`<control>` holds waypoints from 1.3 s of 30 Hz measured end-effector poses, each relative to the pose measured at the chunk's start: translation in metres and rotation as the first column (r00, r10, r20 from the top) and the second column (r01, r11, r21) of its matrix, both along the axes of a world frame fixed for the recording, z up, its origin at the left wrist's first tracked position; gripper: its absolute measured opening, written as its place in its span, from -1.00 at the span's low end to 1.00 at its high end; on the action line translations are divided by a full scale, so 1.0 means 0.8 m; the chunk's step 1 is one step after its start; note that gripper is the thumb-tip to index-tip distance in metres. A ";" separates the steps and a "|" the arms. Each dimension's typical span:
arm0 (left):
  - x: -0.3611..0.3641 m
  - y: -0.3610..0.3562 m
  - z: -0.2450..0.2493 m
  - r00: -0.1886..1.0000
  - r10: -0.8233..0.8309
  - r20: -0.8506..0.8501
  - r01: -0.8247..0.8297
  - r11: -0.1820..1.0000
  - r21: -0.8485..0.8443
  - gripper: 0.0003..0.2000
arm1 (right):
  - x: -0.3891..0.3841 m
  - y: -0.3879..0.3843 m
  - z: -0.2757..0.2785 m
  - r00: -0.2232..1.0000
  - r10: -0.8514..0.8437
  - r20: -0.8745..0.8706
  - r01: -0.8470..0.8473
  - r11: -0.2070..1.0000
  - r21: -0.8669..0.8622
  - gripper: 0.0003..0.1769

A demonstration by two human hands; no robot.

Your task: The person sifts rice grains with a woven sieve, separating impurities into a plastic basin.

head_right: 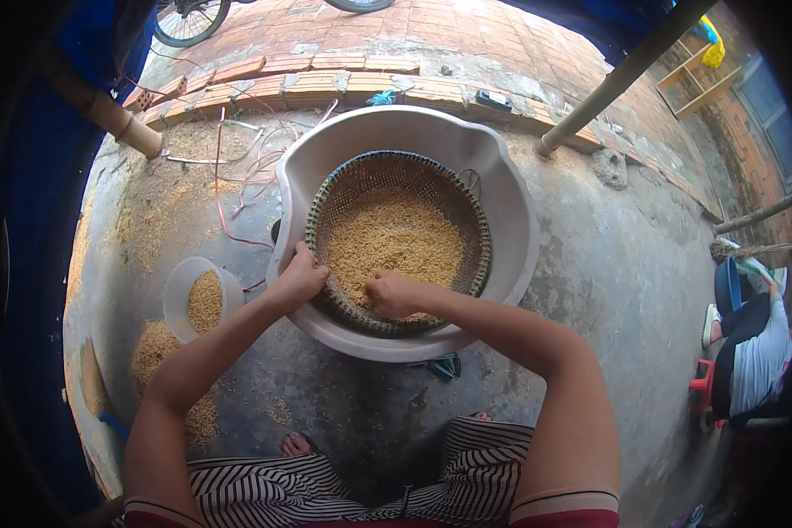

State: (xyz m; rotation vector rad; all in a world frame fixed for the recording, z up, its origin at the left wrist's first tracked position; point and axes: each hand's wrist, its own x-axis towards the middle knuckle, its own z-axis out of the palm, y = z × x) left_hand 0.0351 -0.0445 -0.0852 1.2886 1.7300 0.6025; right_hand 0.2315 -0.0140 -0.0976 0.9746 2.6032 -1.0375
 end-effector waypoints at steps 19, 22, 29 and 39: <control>0.002 -0.003 0.018 0.992 -0.038 -0.124 0.035 0.999 -0.025 -0.57 | -0.078 0.058 -0.061 0.942 -0.281 -0.182 0.333 0.840 0.429 -0.45; -0.002 -0.006 0.010 0.988 -0.045 -0.148 0.046 0.999 0.003 -0.56 | -0.062 0.012 -0.047 0.973 -0.138 -0.183 0.191 0.931 0.312 -0.49; -0.003 -0.001 0.006 0.991 -0.053 -0.121 0.049 0.998 -0.036 -0.56 | 0.010 0.016 0.001 0.817 0.250 0.520 -0.215 0.968 -0.127 -0.67; 0.024 -0.002 0.046 0.984 -0.052 -0.170 0.042 0.997 -0.061 -0.52 | 0.077 0.054 0.064 0.805 -0.526 0.274 0.351 0.795 0.495 -0.57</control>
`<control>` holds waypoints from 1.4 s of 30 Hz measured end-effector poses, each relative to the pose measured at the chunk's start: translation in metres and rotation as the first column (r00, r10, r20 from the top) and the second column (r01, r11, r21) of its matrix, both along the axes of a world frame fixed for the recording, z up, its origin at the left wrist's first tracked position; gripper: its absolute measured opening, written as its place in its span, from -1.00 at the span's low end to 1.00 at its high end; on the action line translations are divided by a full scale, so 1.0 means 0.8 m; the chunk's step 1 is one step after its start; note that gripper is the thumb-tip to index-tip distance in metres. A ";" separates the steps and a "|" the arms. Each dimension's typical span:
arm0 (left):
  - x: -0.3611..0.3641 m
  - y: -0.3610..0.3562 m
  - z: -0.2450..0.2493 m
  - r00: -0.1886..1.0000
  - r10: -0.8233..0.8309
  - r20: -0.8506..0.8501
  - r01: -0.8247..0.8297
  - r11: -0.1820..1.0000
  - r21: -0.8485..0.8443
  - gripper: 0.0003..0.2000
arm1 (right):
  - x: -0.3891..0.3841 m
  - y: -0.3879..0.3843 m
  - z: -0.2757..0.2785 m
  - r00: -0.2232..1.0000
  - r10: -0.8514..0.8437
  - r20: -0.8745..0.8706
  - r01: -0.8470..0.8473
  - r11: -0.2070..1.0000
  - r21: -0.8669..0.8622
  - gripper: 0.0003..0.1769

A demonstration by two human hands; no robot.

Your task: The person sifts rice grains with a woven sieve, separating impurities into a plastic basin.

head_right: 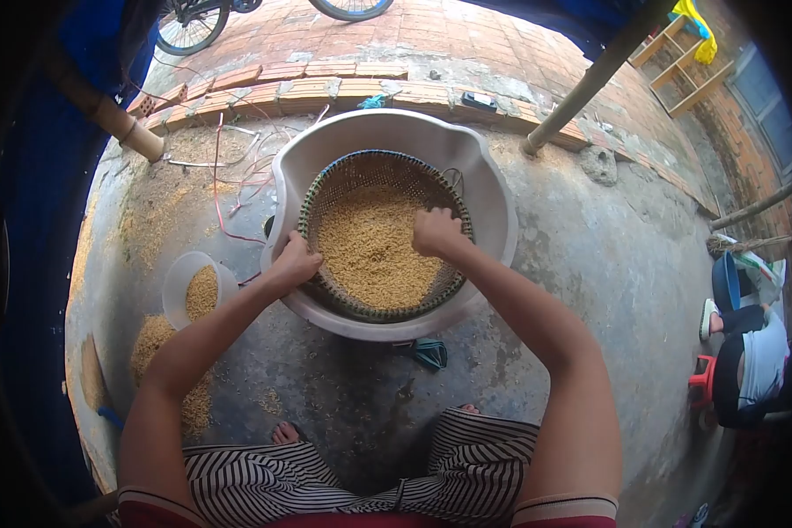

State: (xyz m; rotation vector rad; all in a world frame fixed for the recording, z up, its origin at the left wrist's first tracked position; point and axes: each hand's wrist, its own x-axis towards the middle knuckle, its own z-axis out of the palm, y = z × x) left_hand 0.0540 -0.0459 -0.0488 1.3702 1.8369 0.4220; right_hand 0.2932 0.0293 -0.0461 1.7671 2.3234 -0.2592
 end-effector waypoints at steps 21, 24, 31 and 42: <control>-0.056 0.013 0.105 0.987 0.057 0.150 -0.136 0.794 0.592 -0.62 | 0.090 -0.017 -0.022 0.445 -0.669 -0.595 0.116 0.702 -0.703 -0.62; -0.063 0.015 0.126 0.905 0.093 0.414 -0.296 0.837 0.459 -0.57 | 0.071 -0.015 0.015 0.457 -0.546 -0.702 0.204 0.833 -0.514 -0.67; -0.033 0.009 0.084 0.884 -0.003 0.467 -0.259 0.829 0.496 -0.56 | 0.083 -0.022 -0.010 0.488 -0.689 -0.536 0.227 0.693 -0.685 -0.69; -0.024 0.018 0.094 0.901 -0.032 0.433 -0.231 0.808 0.542 -0.59 | 0.068 -0.028 -0.026 0.137 -0.832 -0.538 0.271 0.554 -0.788 -0.74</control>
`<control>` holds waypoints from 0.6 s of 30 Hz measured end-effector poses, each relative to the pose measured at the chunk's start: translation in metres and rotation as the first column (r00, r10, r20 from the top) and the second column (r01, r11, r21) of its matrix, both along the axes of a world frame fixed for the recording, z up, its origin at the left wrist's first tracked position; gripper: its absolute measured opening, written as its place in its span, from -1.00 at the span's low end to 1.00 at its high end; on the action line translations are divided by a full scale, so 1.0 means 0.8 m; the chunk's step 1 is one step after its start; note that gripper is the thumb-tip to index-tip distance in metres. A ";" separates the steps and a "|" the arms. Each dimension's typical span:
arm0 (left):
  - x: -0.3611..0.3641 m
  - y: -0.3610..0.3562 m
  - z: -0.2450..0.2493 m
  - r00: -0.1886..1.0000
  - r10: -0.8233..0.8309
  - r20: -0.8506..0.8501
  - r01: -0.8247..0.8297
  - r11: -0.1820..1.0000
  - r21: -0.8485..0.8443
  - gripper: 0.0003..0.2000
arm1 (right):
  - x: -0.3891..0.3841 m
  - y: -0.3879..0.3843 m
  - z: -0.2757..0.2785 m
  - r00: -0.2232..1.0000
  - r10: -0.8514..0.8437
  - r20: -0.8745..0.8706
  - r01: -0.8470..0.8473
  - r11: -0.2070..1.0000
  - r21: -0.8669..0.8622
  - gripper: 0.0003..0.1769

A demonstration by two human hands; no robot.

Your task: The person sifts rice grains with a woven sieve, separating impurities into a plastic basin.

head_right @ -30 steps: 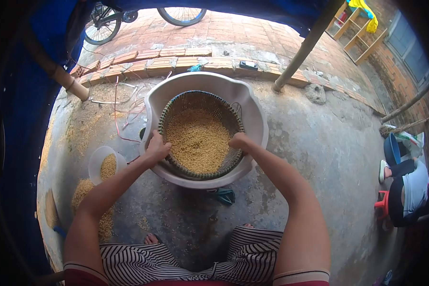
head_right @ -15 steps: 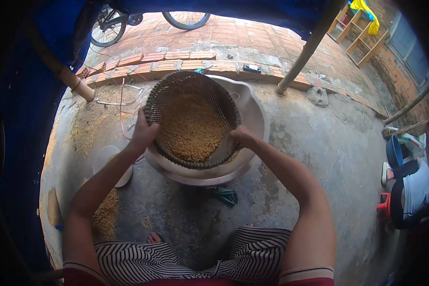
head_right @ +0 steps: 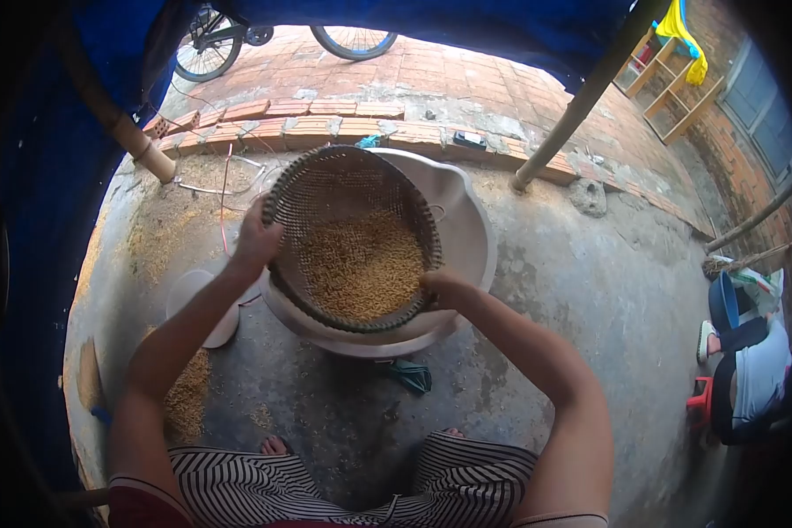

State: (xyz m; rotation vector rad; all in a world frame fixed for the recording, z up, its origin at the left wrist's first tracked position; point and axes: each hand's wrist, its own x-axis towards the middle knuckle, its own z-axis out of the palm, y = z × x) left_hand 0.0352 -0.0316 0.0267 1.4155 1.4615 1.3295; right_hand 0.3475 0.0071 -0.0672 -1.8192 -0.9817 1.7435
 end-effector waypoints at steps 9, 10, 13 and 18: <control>0.020 -0.004 -0.052 0.974 0.106 -0.201 -0.084 0.990 0.116 -0.44 | -0.017 -0.011 0.004 0.990 -0.080 -0.118 0.083 0.996 0.018 -0.71; 0.008 -0.003 -0.032 0.991 0.040 -0.126 -0.034 0.998 0.049 -0.47 | 0.002 0.010 -0.030 0.991 -0.071 -0.114 0.073 0.997 0.013 -0.71; -0.025 0.010 0.002 0.996 0.014 0.092 -0.010 0.999 -0.051 -0.53 | 0.045 0.049 -0.108 0.616 0.754 0.229 -0.770 0.515 0.378 -0.76; 0.025 0.001 -0.054 0.954 0.159 -0.254 -0.113 0.976 0.186 -0.38 | -0.003 0.023 -0.030 0.994 -0.081 -0.073 0.076 0.995 -0.069 -0.64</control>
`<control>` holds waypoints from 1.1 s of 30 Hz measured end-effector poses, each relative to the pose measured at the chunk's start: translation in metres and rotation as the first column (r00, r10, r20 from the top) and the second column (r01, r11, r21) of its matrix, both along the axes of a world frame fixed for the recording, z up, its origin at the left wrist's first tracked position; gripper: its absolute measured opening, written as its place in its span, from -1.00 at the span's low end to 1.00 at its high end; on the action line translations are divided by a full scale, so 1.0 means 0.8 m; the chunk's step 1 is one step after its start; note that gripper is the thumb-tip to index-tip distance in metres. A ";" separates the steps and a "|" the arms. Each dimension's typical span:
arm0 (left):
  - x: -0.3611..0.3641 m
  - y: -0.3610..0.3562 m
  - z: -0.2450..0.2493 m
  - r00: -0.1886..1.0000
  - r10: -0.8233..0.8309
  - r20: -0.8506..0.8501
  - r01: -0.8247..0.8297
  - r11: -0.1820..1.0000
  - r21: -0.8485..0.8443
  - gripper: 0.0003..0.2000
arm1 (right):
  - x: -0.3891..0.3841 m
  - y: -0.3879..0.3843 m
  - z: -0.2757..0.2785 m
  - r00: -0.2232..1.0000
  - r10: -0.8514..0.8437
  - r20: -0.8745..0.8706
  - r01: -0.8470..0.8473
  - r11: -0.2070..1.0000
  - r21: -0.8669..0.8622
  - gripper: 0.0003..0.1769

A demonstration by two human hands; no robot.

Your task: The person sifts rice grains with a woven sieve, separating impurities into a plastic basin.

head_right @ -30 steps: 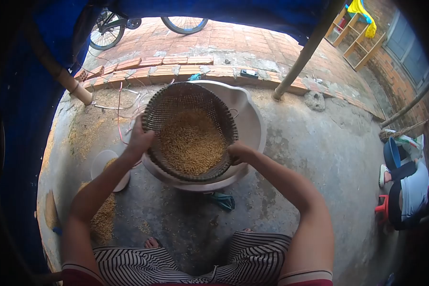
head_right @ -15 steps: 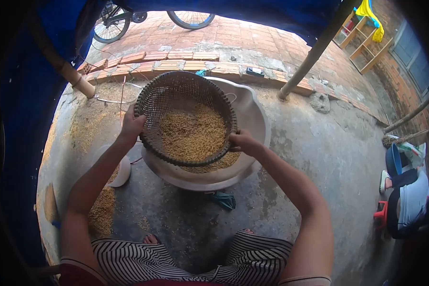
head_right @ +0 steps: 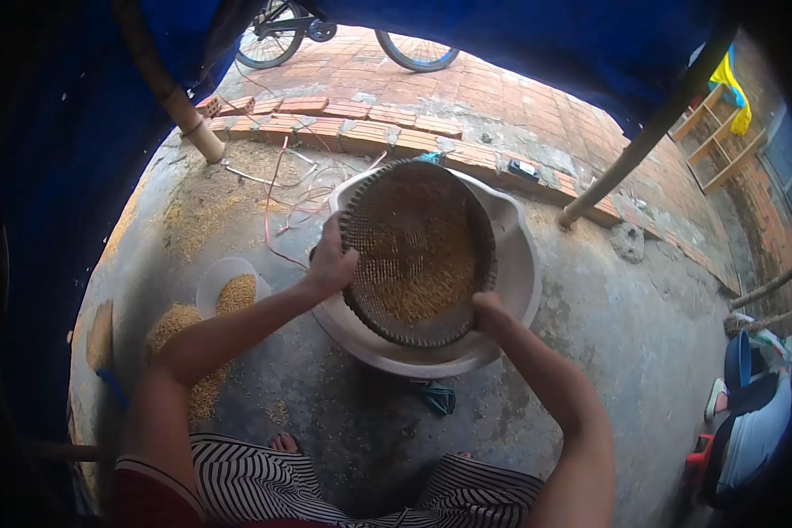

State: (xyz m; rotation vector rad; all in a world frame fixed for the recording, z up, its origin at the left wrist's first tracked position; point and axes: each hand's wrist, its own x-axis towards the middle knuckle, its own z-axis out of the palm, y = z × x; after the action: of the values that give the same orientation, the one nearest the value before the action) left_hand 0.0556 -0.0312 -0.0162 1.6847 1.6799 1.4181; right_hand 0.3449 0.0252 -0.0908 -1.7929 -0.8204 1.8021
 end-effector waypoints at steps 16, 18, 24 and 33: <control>-0.046 0.007 0.068 0.963 -0.140 0.231 0.173 0.977 -0.127 -0.44 | -0.006 -0.019 0.009 0.988 0.140 -0.068 -0.146 0.984 -0.105 -0.75; -0.055 0.019 0.067 0.939 -0.166 0.301 0.224 0.960 -0.168 -0.43 | -0.002 -0.008 0.045 0.984 0.139 -0.114 -0.128 0.987 0.093 -0.76; -0.003 0.004 0.000 0.989 0.103 -0.106 -0.090 0.988 0.123 -0.45 | -0.005 -0.018 0.008 0.977 -0.029 -0.211 0.009 0.995 -0.097 -0.75; -0.018 0.007 -0.019 0.999 0.009 -0.044 -0.009 1.000 -0.011 -0.36 | -0.008 -0.003 0.008 0.999 -0.042 0.008 0.042 0.999 -0.021 -0.81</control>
State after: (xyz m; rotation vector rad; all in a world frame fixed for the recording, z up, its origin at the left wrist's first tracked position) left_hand 0.0410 -0.0256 -0.0311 1.7163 1.7181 1.3821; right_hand 0.3383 0.0225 -0.0845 -1.8183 -0.7634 1.7844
